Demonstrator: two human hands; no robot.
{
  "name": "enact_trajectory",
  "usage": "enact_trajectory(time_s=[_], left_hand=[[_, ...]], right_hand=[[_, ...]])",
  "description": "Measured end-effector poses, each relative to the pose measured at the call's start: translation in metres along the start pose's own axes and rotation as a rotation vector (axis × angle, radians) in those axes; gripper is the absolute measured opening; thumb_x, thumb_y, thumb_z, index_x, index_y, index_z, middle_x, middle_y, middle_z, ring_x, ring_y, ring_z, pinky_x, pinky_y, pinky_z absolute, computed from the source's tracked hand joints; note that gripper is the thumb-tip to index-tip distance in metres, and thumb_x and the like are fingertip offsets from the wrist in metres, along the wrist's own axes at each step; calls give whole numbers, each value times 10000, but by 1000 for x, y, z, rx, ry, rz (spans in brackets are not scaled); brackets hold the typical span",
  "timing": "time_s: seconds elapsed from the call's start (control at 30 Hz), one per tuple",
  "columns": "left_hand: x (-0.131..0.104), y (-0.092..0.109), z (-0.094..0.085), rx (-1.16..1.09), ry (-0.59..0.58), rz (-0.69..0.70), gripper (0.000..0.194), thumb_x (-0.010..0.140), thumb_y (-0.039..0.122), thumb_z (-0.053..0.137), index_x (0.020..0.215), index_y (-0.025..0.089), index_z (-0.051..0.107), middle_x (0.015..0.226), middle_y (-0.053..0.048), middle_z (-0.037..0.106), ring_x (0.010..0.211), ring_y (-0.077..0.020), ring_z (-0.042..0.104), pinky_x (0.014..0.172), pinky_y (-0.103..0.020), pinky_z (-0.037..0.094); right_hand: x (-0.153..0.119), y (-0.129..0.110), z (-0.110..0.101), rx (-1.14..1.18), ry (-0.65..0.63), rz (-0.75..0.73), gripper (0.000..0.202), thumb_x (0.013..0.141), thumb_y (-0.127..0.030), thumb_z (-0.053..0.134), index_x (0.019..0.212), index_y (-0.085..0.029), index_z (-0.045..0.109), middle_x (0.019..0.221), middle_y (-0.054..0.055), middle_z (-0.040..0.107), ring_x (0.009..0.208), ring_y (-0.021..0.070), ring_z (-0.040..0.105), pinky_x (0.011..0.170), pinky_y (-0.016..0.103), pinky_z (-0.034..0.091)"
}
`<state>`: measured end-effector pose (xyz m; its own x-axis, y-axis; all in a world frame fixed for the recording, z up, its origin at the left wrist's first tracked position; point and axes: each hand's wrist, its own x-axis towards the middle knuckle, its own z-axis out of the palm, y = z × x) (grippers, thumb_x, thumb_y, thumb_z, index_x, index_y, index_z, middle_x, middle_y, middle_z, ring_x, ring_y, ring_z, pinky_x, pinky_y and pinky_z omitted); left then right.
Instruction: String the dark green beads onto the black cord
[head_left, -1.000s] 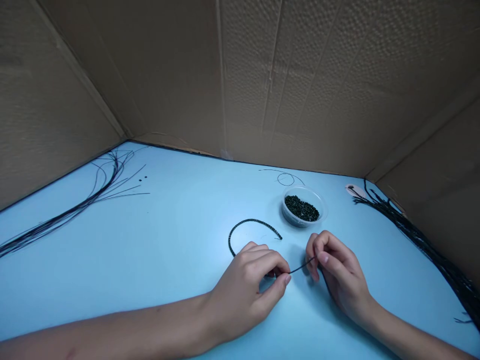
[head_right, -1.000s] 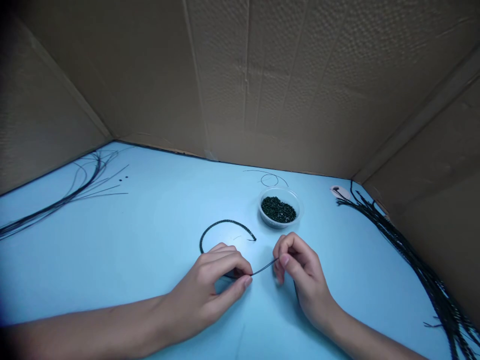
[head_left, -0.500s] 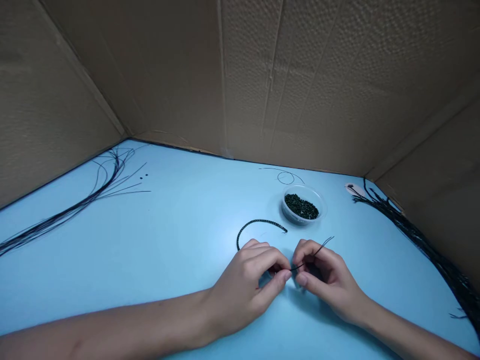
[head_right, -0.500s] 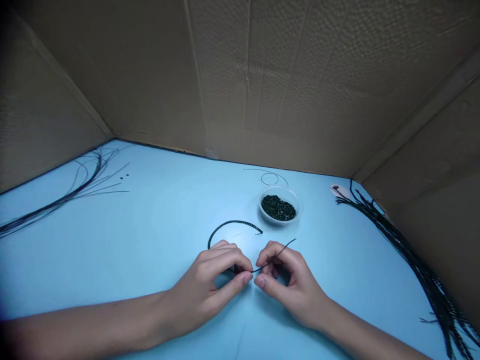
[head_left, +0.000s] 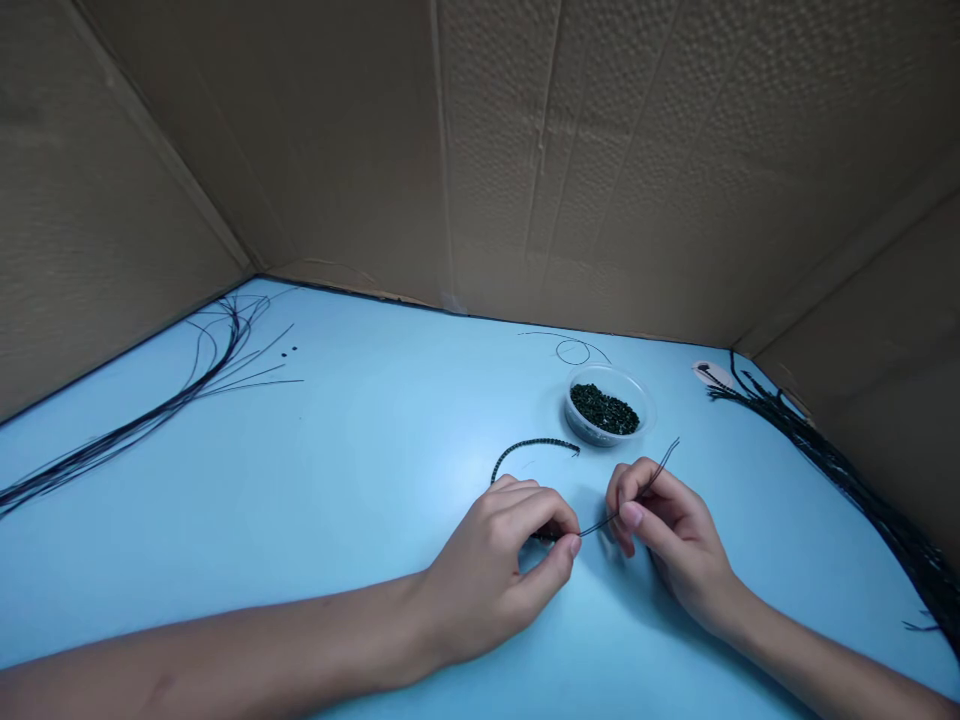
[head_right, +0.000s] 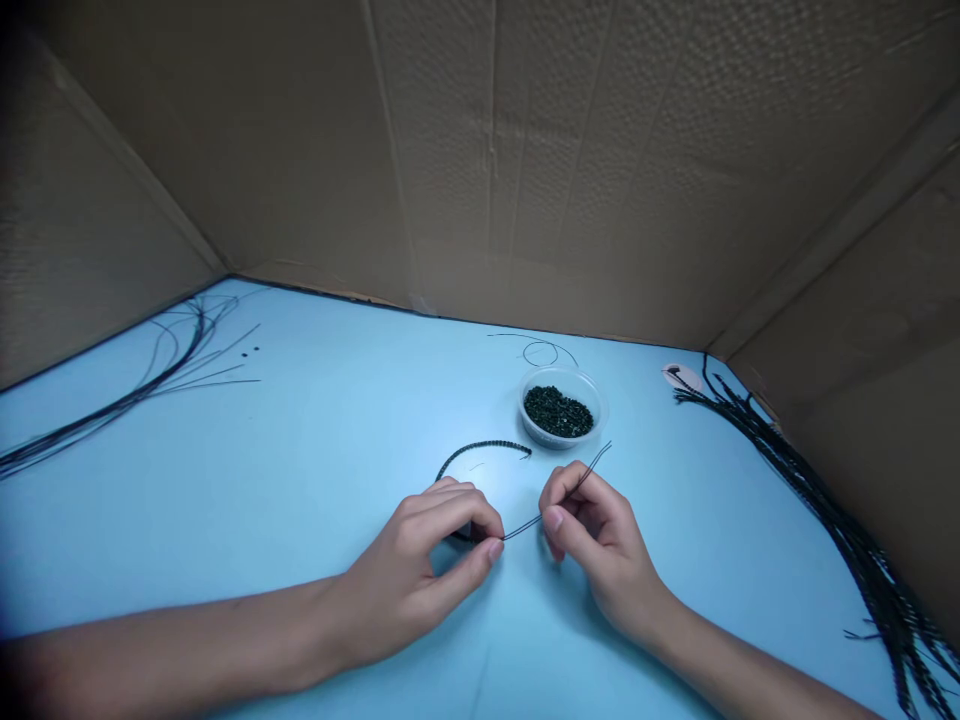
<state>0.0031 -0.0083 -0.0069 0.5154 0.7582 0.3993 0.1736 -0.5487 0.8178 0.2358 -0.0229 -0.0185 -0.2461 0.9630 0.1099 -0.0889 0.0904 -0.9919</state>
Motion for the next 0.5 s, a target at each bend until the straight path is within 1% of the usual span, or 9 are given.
enact_trajectory(time_s=[0.13, 0.3, 0.5], left_hand=[[0, 1, 0, 13, 15, -25, 100, 954, 138, 584, 884, 190, 632, 788, 9, 683, 741, -151, 619, 757, -311, 443], [-1, 0, 0, 18, -5, -98, 112, 924, 124, 563, 911, 203, 641, 789, 2, 699, 737, -168, 615, 727, -307, 462], [-2, -2, -1, 0, -10, -74, 311, 906, 12, 449, 1056, 212, 634, 927, -15, 741, 797, -168, 647, 748, -304, 483]], right_hand=[[0, 4, -1, 88, 23, -6, 167, 1069, -336, 632, 952, -228, 580, 875, -15, 543, 653, 112, 521, 604, 261, 431], [-1, 3, 0, 15, 34, -14, 163, 1047, -335, 680, 963, -222, 598, 881, -15, 547, 638, 98, 511, 587, 252, 423], [-1, 1, 1, -36, 69, -18, 185, 1024, -351, 716, 948, -217, 614, 875, -15, 536, 627, 96, 502, 571, 257, 421]])
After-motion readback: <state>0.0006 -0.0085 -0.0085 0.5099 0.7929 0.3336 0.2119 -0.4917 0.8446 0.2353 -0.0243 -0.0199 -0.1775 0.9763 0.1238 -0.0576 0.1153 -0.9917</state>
